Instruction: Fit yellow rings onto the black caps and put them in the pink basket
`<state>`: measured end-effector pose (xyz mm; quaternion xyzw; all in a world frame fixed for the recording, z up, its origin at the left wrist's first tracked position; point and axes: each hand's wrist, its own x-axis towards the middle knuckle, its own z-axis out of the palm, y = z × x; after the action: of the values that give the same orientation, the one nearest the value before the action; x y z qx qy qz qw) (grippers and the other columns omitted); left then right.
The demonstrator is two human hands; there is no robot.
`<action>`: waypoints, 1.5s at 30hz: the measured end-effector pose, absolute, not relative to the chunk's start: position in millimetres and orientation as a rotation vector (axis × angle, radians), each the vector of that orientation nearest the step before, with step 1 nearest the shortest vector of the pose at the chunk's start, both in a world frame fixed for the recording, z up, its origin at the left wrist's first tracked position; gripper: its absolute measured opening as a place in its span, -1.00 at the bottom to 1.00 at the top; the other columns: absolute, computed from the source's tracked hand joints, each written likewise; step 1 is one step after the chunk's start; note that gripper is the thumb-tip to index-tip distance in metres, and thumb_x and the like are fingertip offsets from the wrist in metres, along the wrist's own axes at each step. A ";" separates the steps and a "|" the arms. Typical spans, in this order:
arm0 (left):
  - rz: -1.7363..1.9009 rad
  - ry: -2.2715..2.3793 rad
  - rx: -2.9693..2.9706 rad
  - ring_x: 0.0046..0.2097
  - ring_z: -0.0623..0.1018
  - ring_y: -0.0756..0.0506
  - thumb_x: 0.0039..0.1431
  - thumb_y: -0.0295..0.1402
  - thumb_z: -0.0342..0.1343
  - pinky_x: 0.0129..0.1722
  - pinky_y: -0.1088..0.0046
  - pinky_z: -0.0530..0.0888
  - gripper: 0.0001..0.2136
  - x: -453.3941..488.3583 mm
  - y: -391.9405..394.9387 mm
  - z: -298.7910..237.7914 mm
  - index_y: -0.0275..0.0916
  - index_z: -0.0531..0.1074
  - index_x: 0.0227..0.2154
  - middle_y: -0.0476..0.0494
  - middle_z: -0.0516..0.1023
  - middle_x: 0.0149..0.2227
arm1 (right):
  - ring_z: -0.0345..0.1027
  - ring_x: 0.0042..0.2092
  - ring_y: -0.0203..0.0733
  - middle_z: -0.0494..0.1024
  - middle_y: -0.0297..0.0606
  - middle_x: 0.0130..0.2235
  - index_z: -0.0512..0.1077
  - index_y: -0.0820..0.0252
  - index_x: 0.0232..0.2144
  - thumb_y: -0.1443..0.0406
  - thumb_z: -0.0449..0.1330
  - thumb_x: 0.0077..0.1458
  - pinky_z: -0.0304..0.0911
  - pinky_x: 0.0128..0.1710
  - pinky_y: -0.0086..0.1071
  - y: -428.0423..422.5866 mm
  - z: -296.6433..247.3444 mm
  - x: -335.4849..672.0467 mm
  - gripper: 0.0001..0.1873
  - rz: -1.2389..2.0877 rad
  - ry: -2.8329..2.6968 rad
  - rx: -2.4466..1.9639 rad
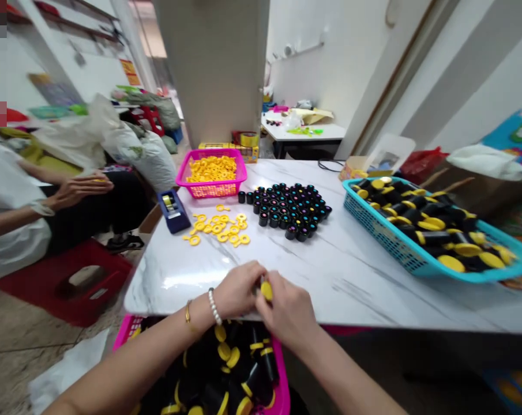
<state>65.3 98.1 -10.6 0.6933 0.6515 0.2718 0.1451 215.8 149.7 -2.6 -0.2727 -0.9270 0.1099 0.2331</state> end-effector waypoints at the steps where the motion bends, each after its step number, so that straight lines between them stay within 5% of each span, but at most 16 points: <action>1: 0.740 1.788 2.069 -0.28 0.43 -0.08 -0.03 -0.31 0.19 -0.31 0.46 0.34 -0.74 62.2 89.2 -7.4 -0.24 0.40 -0.23 -0.11 0.44 -0.30 | 0.32 -0.49 -0.18 0.41 -0.29 -0.50 0.28 0.18 -0.31 0.27 0.05 0.10 0.11 -0.50 -0.37 139.0 -6.7 222.2 -0.90 0.322 -2.546 -0.671; 7: 0.620 1.550 2.020 -0.24 0.44 -0.09 -0.09 -0.13 0.28 -0.27 0.47 0.39 -0.39 39.8 29.7 16.9 -0.21 0.29 0.04 -0.14 0.44 -0.20 | 0.37 -0.44 -0.20 0.44 -0.29 -0.42 0.26 0.17 -0.20 0.36 0.06 0.10 0.21 -0.46 -0.38 99.5 -20.0 247.1 -0.83 0.546 -2.504 -0.373; 10: 0.680 1.560 1.837 -0.31 0.44 -0.04 -0.05 -0.10 0.26 -0.31 0.49 0.39 -0.45 39.6 16.6 26.0 -0.19 0.34 0.00 -0.11 0.45 -0.22 | 0.28 -0.54 -0.27 0.36 -0.39 -0.51 0.23 0.15 -0.17 0.30 0.05 0.15 0.15 -0.56 -0.42 97.2 -6.4 241.6 -0.83 0.972 -2.417 -0.554; 14: 0.833 1.516 1.641 -0.39 0.45 0.01 0.19 -0.22 0.06 -0.38 0.52 0.38 -0.67 53.9 17.3 34.9 -0.18 0.33 -0.01 -0.05 0.51 -0.30 | 0.29 -0.44 -0.29 0.38 -0.34 -0.38 0.22 0.12 -0.06 0.23 0.04 0.21 0.20 -0.49 -0.45 108.5 15.7 231.5 -0.75 1.337 -2.230 -0.573; 19: 1.114 1.724 1.777 -0.14 0.48 -0.08 0.20 -0.34 0.03 -0.12 0.42 0.39 -0.70 75.0 22.7 38.3 -0.23 0.31 -0.01 -0.15 0.50 -0.14 | 0.27 -0.49 -0.33 0.32 -0.42 -0.46 0.24 0.10 -0.06 0.19 0.04 0.24 0.23 -0.51 -0.47 116.3 34.2 225.6 -0.76 1.688 -2.023 -0.563; 22: 0.906 1.832 1.849 -0.25 0.49 -0.10 0.19 -0.22 0.04 -0.26 0.42 0.41 -0.70 73.3 17.9 35.3 -0.27 0.35 -0.08 -0.17 0.51 -0.26 | 0.25 -0.56 -0.35 0.32 -0.44 -0.50 0.23 0.12 -0.11 0.19 -0.01 0.26 0.21 -0.58 -0.49 113.0 28.4 226.3 -0.80 1.816 -2.046 -0.612; 24: 0.610 1.723 1.953 -0.33 0.49 -0.10 0.10 -0.12 0.12 -0.36 0.44 0.40 -0.65 60.1 10.7 34.8 -0.24 0.40 -0.13 -0.13 0.50 -0.33 | 0.24 -0.57 -0.33 0.34 -0.43 -0.52 0.26 0.13 -0.15 0.24 0.02 0.23 0.20 -0.60 -0.49 107.6 13.2 228.4 -0.84 1.692 -2.259 -0.558; 27: 0.471 1.621 1.967 -0.36 0.50 -0.05 0.02 -0.06 0.19 -0.38 0.51 0.39 -0.60 25.2 3.5 36.3 -0.16 0.43 -0.12 -0.06 0.51 -0.35 | 0.38 -0.38 -0.20 0.49 -0.22 -0.33 0.31 0.17 -0.09 0.37 0.10 0.11 0.33 -0.42 -0.38 99.0 -18.8 228.9 -0.73 1.063 -2.537 -0.207; 32: 0.795 2.502 1.733 -0.12 0.48 -0.10 0.19 -0.25 0.06 -0.10 0.39 0.40 -0.71 -38.9 28.4 21.2 -0.23 0.38 -0.05 -0.20 0.42 -0.05 | 0.36 -0.04 0.03 0.42 0.04 0.03 0.26 0.17 0.12 0.43 0.04 0.17 0.39 -0.21 -0.22 93.1 -52.6 216.5 -0.55 0.351 -2.671 0.189; 35: 0.668 2.639 1.731 -0.12 0.48 -0.11 0.16 -0.36 0.08 -0.10 0.37 0.41 -0.80 -56.7 49.1 3.4 -0.25 0.41 -0.15 -0.20 0.40 -0.04 | 0.32 0.01 0.08 0.39 0.06 0.08 0.19 0.16 0.19 0.39 0.05 0.17 0.40 -0.21 -0.17 91.1 -57.4 212.6 -0.48 0.283 -2.756 0.144; 39: 0.634 2.574 1.847 -0.25 0.47 -0.09 0.22 -0.42 -0.05 -0.21 0.39 0.41 -0.87 -46.1 57.7 -9.2 -0.27 0.41 -0.33 -0.17 0.42 -0.22 | 0.41 -0.14 0.02 0.46 0.05 -0.01 0.33 0.23 0.06 0.40 0.09 0.10 0.42 -0.26 -0.17 85.8 -53.2 217.2 -0.56 0.342 -2.685 0.039; 42: 0.843 2.423 1.826 -0.27 0.43 -0.08 0.21 -0.43 -0.07 -0.24 0.38 0.37 -0.86 -22.7 57.7 -3.7 -0.27 0.38 -0.39 -0.17 0.41 -0.27 | 0.44 -0.26 -0.12 0.54 -0.07 -0.14 0.38 0.22 -0.02 0.43 0.11 0.09 0.42 -0.31 -0.29 86.8 -36.9 223.2 -0.63 0.541 -2.516 0.062; 45: 1.202 1.939 1.418 -0.40 0.38 -0.02 0.17 -0.32 0.01 -0.38 0.46 0.33 -0.87 11.6 64.8 12.6 -0.26 0.35 -0.41 -0.08 0.39 -0.41 | 0.42 -0.18 -0.17 0.53 -0.15 -0.14 0.36 0.13 -0.01 0.46 0.10 0.12 0.39 -0.21 -0.34 102.1 -14.5 227.5 -0.62 0.820 -2.242 -0.149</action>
<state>11.6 64.8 12.6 0.5144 0.7032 0.4359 0.2257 227.5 102.1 -14.5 -0.0580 -0.8723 0.3190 0.3661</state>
